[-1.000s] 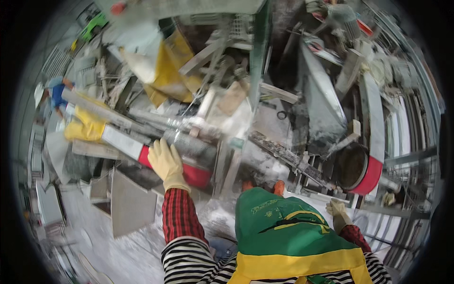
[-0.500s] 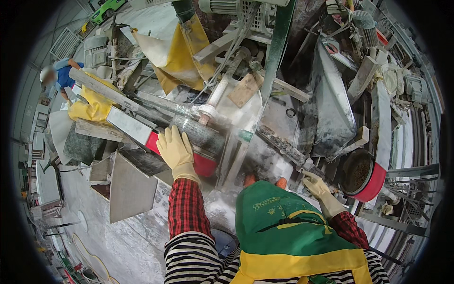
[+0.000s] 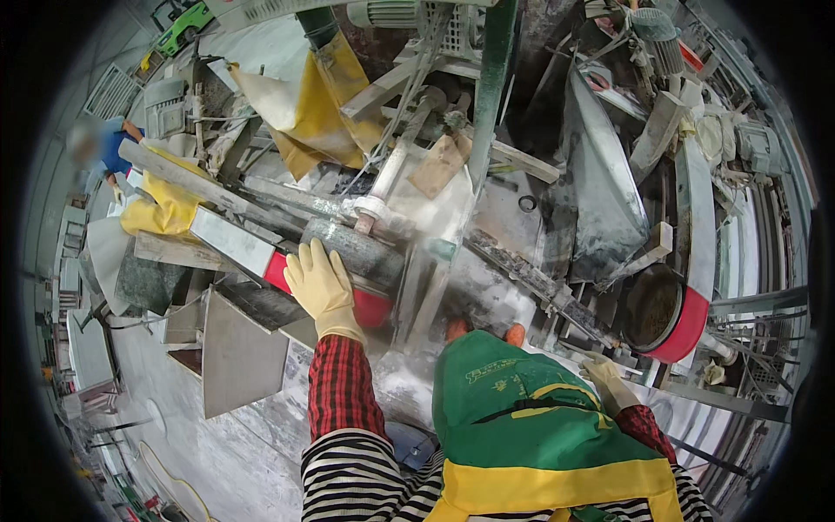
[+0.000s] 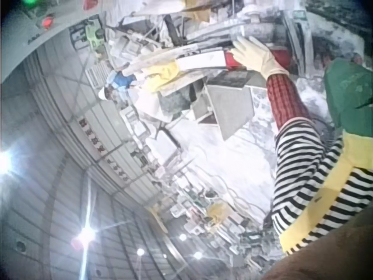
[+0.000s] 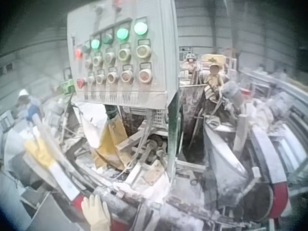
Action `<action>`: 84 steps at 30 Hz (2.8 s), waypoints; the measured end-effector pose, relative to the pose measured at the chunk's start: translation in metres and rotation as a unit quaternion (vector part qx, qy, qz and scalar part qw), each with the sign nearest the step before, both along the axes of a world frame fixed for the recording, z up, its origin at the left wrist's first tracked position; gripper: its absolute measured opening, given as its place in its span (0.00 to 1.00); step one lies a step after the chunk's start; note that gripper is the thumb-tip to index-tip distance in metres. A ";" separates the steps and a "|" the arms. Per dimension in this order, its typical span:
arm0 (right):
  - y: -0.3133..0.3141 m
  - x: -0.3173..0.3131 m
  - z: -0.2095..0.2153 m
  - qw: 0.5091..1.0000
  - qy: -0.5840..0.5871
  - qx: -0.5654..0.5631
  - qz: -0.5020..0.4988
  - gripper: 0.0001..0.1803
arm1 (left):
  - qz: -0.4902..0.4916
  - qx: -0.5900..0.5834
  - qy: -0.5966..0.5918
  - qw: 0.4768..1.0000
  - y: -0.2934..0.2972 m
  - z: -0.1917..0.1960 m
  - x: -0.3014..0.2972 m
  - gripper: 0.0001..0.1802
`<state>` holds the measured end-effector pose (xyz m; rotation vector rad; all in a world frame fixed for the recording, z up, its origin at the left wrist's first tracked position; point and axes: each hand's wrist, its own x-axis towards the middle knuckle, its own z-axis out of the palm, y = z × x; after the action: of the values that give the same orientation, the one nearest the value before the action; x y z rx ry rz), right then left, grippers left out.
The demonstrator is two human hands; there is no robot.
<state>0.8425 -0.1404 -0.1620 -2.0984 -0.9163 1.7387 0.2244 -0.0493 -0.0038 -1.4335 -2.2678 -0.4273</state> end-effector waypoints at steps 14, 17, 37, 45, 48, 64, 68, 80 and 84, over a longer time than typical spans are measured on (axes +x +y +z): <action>0.025 -0.032 0.030 0.972 -0.108 0.032 0.205 0.28 | -0.001 -0.003 0.029 1.000 -0.004 -0.004 0.015 0.23; 0.012 -0.009 -0.002 0.967 -0.138 0.040 0.212 0.28 | -0.002 0.008 0.036 0.999 -0.002 -0.001 0.024 0.23; 0.012 -0.010 -0.008 0.988 -0.088 0.017 0.123 0.28 | 0.011 0.008 0.062 0.998 -0.005 -0.007 0.039 0.24; 0.012 -0.013 0.012 0.979 -0.115 0.001 0.167 0.29 | 0.012 0.006 0.069 0.998 -0.007 -0.012 0.046 0.25; 0.012 -0.018 0.022 0.981 -0.124 0.004 0.151 0.29 | 0.013 -0.005 0.056 0.998 -0.007 -0.013 0.049 0.25; 0.039 -0.028 0.005 0.955 -0.190 0.033 0.224 0.30 | 0.211 0.004 -0.043 0.977 0.011 0.012 -0.051 0.44; 0.040 -0.042 0.024 0.960 -0.178 0.047 0.211 0.30 | 0.283 -0.089 -0.192 0.936 0.009 0.004 -0.079 0.47; 0.014 -0.014 0.010 0.961 -0.196 0.048 0.187 0.29 | 0.235 -0.037 -0.147 0.960 0.006 -0.027 -0.071 0.36; 0.019 -0.022 0.029 0.957 -0.213 -0.006 0.194 0.30 | 0.188 0.044 -0.323 0.926 0.010 -0.013 -0.059 0.38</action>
<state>0.8209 -0.1213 -0.1328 -2.4846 -1.5296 1.4633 0.1654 -0.0392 -0.0165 -0.8437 -2.9031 -0.9711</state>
